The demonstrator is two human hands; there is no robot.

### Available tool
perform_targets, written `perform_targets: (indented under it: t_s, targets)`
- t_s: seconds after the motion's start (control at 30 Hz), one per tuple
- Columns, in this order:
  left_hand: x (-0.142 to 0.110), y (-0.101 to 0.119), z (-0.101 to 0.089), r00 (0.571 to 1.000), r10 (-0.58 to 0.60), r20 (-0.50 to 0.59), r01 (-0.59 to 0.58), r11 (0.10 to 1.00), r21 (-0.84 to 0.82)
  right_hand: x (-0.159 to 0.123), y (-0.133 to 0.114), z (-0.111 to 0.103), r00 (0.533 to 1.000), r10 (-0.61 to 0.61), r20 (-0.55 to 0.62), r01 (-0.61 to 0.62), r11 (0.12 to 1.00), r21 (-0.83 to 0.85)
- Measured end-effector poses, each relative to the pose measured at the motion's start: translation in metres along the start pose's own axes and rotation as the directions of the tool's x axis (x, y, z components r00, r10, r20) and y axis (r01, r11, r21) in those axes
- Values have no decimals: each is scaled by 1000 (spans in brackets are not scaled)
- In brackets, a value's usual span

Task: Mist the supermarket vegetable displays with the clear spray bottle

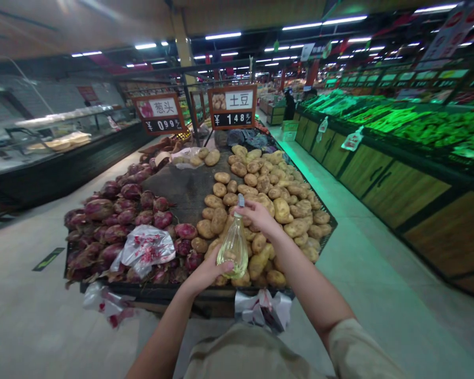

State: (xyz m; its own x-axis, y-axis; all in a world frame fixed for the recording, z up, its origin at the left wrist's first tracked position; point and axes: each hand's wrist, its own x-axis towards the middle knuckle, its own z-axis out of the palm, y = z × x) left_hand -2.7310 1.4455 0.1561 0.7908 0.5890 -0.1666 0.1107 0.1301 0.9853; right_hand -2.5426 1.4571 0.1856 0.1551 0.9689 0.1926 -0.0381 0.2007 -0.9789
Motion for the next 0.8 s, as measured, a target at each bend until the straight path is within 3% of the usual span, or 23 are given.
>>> perform_targets:
  t_s: [0.1, 0.23, 0.4, 0.67, 0.8]
  targets:
    - [12, 11, 10, 993, 115, -33, -111, 988, 107, 9, -13, -11, 999, -30, 10, 30, 999, -15]
    - [26, 17, 21, 993, 116, -3, -114, 982, 149, 14, -29, -25, 996, -64, 57, 66, 997, -34]
    - [42, 25, 30, 988, 153, -28, -145, 973, 181, 16, -40, -45, 993, -115, 22, 116, 991, -65]
    - [59, 26, 46, 987, 144, -66, -127, 967, 220, 24, -40, -65, 994, -109, 5, 109, 993, -34]
    - [56, 15, 58, 996, 84, -14, -80, 977, 199, 14, -29, -70, 994, -57, 94, 59, 998, -21]
